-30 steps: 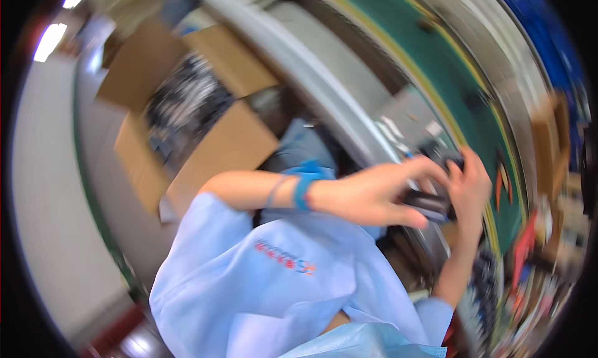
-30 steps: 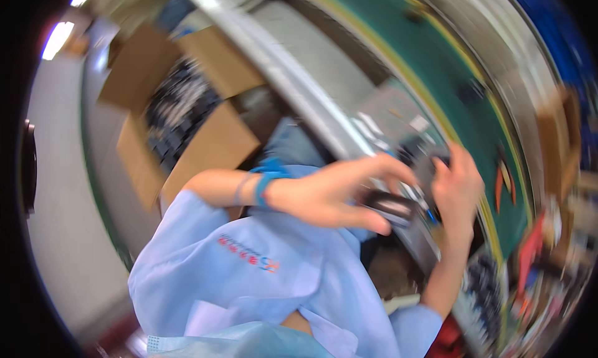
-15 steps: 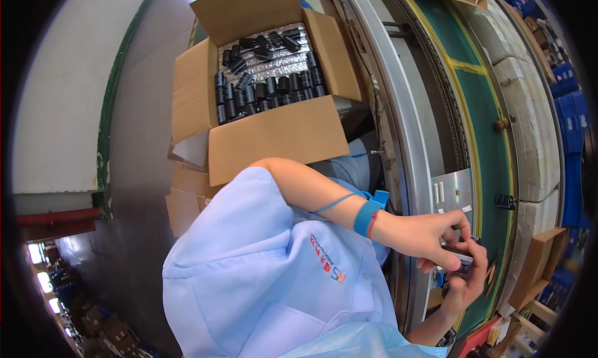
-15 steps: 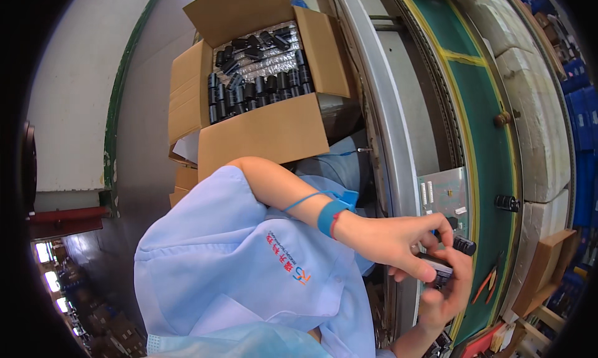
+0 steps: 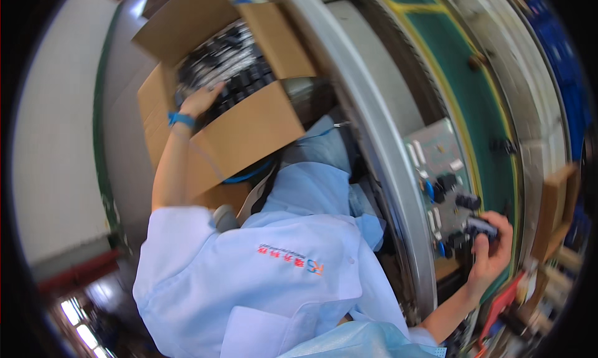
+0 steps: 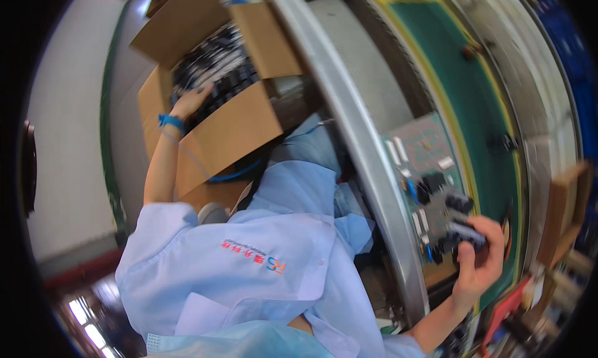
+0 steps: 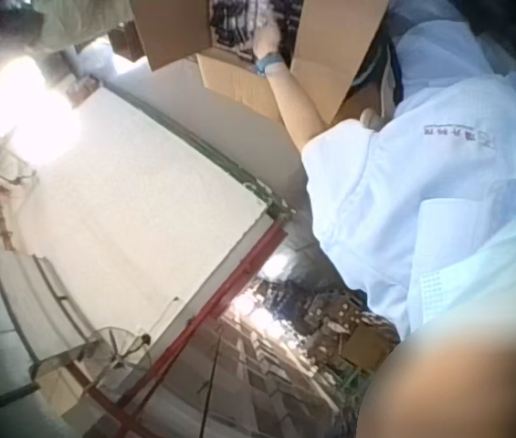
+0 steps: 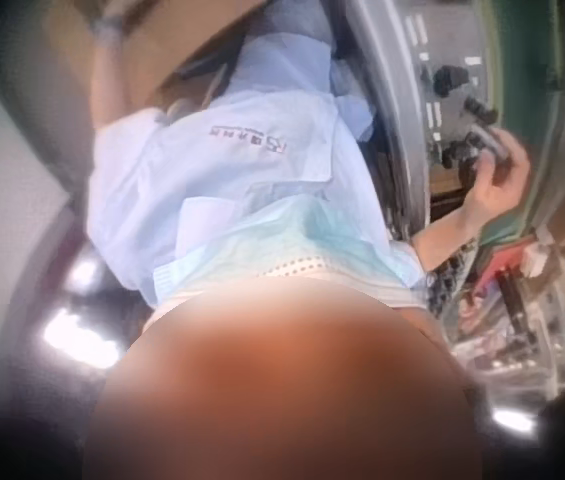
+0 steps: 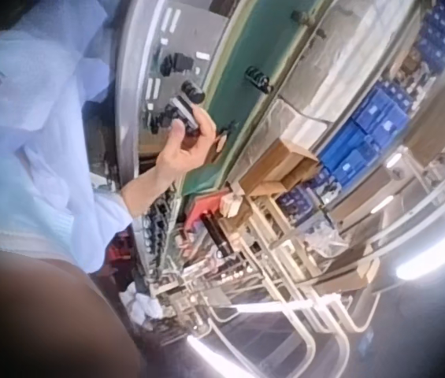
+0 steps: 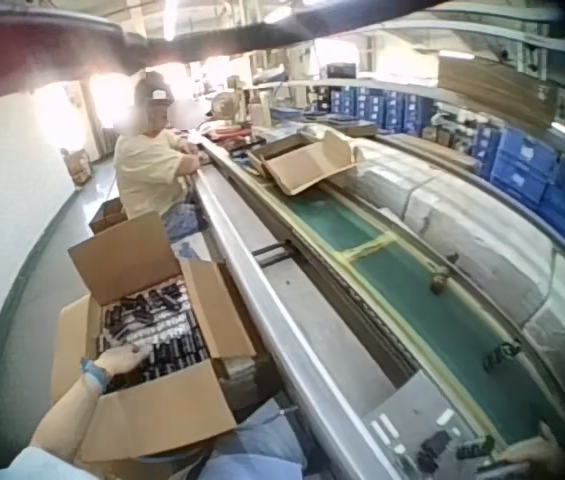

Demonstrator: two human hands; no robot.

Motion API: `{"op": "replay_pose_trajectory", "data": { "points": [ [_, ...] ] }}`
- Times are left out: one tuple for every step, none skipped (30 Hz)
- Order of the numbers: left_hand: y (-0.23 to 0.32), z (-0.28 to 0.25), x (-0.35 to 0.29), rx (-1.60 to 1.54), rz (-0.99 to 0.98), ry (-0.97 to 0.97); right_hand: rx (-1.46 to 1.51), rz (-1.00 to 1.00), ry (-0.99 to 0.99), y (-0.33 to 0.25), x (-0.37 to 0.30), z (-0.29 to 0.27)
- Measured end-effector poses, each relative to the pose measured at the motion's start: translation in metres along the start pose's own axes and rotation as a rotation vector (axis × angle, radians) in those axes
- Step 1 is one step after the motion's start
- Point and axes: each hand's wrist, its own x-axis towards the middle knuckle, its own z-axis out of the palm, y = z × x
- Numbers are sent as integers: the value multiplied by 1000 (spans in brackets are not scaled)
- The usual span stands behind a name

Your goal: Manually placing capacitors on a PCB and using pliers for assembly on a production line.

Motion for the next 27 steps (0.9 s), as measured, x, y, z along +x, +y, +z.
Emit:
{"op": "replay_pose_trajectory", "data": {
  "points": [
    [-23, 14, 18, -156, 83, -31, 33, 27, 3, -4, 5, 3],
    [-23, 19, 26, -80, -17, -17, 26, 14, 7, -6, 7, 5],
    [-23, 21, 34, -40, 35, -82, 10, 8, 22, -7, 8, 5],
    [-52, 28, 49, -142, 41, -79, 48, 27, 17, -8, 11, 4],
    [-108, 24, 71, -257, 99, -164, 103, 34, -5, -8, 16, 3],
    [-111, 30, 82, -233, 181, -218, 145, 125, 13, -7, 16, 1],
    [-106, 27, 88, -236, 100, -206, 193, 214, 42, -5, 13, -3],
    [-95, 22, 90, -239, 6, -186, 234, 222, 68, 3, 8, -8],
    [-59, 23, 80, -395, 162, -177, 272, 224, 89, 11, 3, -14],
    [-144, 3, 109, -385, 68, -40, 318, 209, 64, 22, 12, -18],
    [-124, 12, 116, -479, 48, -26, 348, 228, 71, 26, 10, -18],
    [-77, 19, 107, -542, 48, -34, 374, 245, 86, 28, 3, -22],
    [-34, 20, 85, -605, 33, -23, 355, 258, 119, 30, -1, -27],
    [-32, 19, 77, -600, 38, -20, 310, 289, 124, 31, -1, -30],
    [-37, 20, 71, -703, 17, -21, 264, 324, 129, 34, -1, -30],
    [-43, 20, 66, -807, -5, -23, 267, 327, 135, 36, -1, -27],
    [-41, 20, 58, -800, 3, -27, 70, 305, 185, 39, 1, -23],
    [-41, 21, 47, -894, -10, -62, -127, 281, 228, 42, 1, -19],
    [-42, 21, 43, -989, -23, -98, -127, 287, 233, 44, 1, -17],
    [-49, 18, 42, -1014, -50, -169, -249, 272, 203, 46, 2, -15],
    [-55, 20, 40, -1012, -51, -167, -371, 255, 172, 48, 3, -13],
    [-60, 24, 39, -1060, -58, -189, -409, 216, 180, 48, 2, -9],
    [-56, 26, 35, -1107, -65, -213, -410, 219, 181, 48, 1, -8],
    [-51, 28, 32, -1117, -38, -177, -483, 164, 160, 48, 0, -6],
    [-46, 31, 27, -1115, -37, -181, -555, 109, 140, 48, -1, -5],
    [-25, 34, 12, -1053, 10, 0, -561, 120, 145, 46, -2, -5],
    [-15, 29, 4, -986, 55, 185, -575, 103, 125, 43, -2, -4]
  ]
}}
